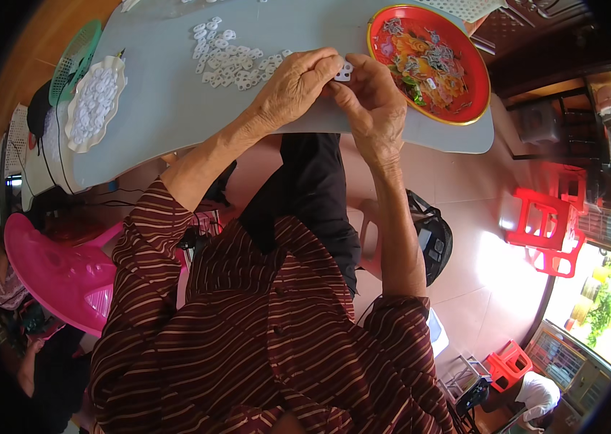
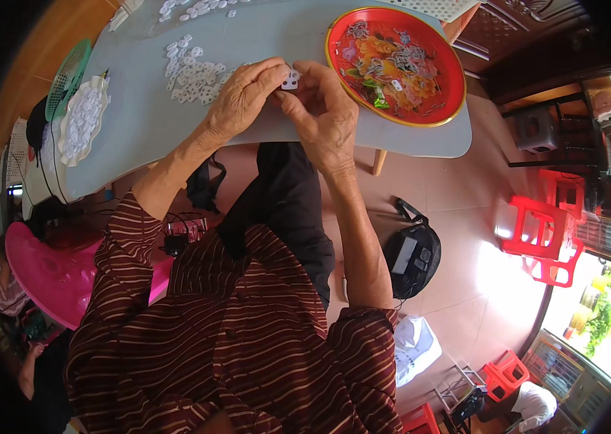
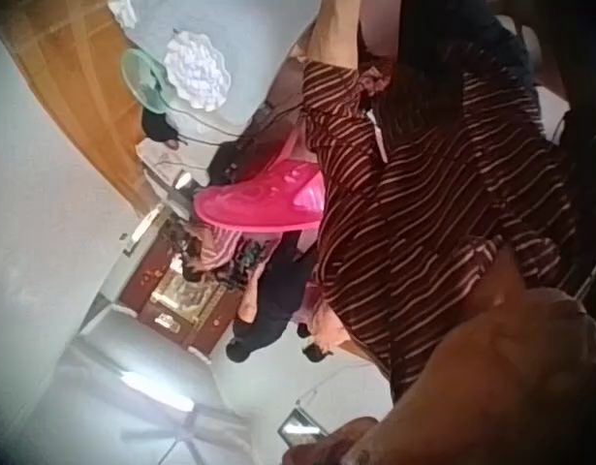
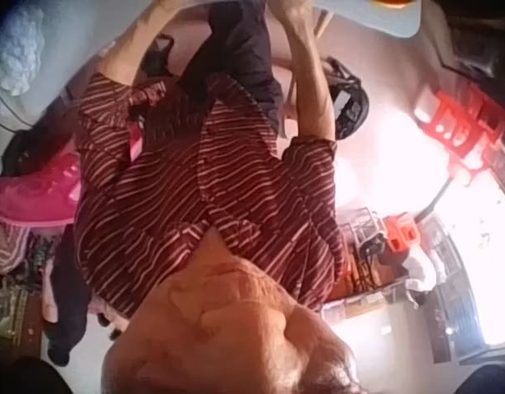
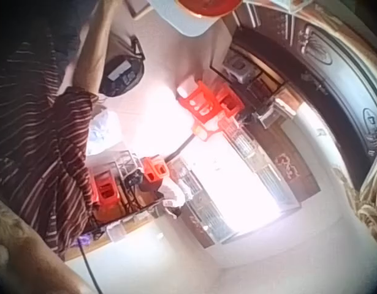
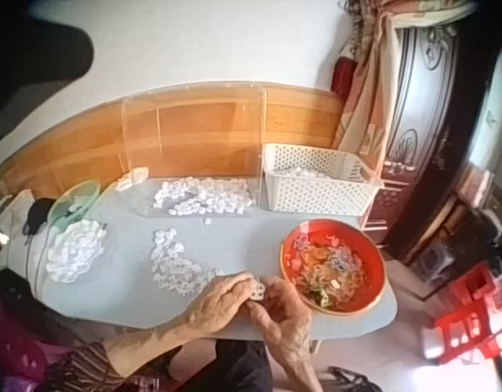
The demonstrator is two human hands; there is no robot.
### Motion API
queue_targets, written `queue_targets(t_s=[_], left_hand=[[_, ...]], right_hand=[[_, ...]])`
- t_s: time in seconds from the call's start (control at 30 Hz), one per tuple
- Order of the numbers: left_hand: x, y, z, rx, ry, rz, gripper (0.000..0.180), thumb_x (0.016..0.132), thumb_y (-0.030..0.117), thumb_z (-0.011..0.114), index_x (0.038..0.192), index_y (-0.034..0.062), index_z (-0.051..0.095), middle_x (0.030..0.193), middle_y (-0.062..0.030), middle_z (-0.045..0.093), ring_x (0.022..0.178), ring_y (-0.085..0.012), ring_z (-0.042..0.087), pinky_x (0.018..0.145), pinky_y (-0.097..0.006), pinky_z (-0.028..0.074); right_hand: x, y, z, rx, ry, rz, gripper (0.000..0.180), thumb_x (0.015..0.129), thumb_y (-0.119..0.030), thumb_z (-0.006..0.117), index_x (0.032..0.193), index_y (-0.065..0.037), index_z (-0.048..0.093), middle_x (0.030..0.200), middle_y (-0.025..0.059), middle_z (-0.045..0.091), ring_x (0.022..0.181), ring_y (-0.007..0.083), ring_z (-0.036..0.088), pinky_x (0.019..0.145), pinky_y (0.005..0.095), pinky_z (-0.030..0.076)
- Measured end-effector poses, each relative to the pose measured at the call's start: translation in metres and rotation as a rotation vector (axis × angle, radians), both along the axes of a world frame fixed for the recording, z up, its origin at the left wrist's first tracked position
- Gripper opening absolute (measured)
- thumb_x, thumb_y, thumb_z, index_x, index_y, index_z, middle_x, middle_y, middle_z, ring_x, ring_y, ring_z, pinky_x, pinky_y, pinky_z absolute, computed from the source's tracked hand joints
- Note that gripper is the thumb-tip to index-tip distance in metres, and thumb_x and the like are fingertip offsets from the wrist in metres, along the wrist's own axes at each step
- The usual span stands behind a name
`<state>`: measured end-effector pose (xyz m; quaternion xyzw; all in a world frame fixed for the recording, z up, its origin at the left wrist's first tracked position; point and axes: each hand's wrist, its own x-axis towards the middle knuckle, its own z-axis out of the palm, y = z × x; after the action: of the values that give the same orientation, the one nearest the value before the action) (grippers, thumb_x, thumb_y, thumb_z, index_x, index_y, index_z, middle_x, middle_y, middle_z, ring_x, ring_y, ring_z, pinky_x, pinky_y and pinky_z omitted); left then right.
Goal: Assembling small white plastic components by hand.
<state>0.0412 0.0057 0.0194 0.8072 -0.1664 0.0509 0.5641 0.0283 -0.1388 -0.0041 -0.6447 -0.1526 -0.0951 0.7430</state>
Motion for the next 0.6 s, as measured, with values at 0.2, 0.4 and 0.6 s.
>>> queue_targets(t_s=[0.2,0.4,0.6], left_hand=[[-0.005,-0.002,-0.006,0.004,0.034,0.023,0.031,0.094,0.028,0.045,0.085,-0.0015,0.05,0.063,-0.0087,0.048,0.06,-0.0141,0.043,0.059,-0.03,0.04],[-0.001,0.004,-0.011,0.015,0.012,-0.022,0.031,0.094,0.027,0.043,0.084,-0.0016,0.05,0.065,-0.0117,0.051,0.059,-0.0209,0.046,0.059,-0.031,0.041],[0.007,0.009,-0.026,0.168,-0.551,-0.098,0.021,0.091,0.019,0.044,0.086,-0.0014,0.05,0.071,-0.0142,0.054,0.062,-0.0225,0.051,0.06,-0.033,0.043]], right_hand=[[-0.001,0.002,0.001,-0.21,-0.102,-0.077,0.031,0.075,0.003,0.069,0.103,-0.001,0.057,0.077,0.0042,0.062,0.067,0.0082,0.059,0.061,0.0225,0.048],[-0.004,0.001,0.011,-0.259,-0.093,-0.063,0.023,0.076,0.002,0.068,0.093,-0.001,0.054,0.073,0.0044,0.064,0.063,0.0082,0.058,0.058,0.0219,0.046],[-0.004,-0.004,0.013,-0.367,-0.082,0.002,0.019,0.077,0.0,0.068,0.09,-0.001,0.053,0.071,0.0052,0.064,0.063,0.0097,0.059,0.057,0.024,0.045]])
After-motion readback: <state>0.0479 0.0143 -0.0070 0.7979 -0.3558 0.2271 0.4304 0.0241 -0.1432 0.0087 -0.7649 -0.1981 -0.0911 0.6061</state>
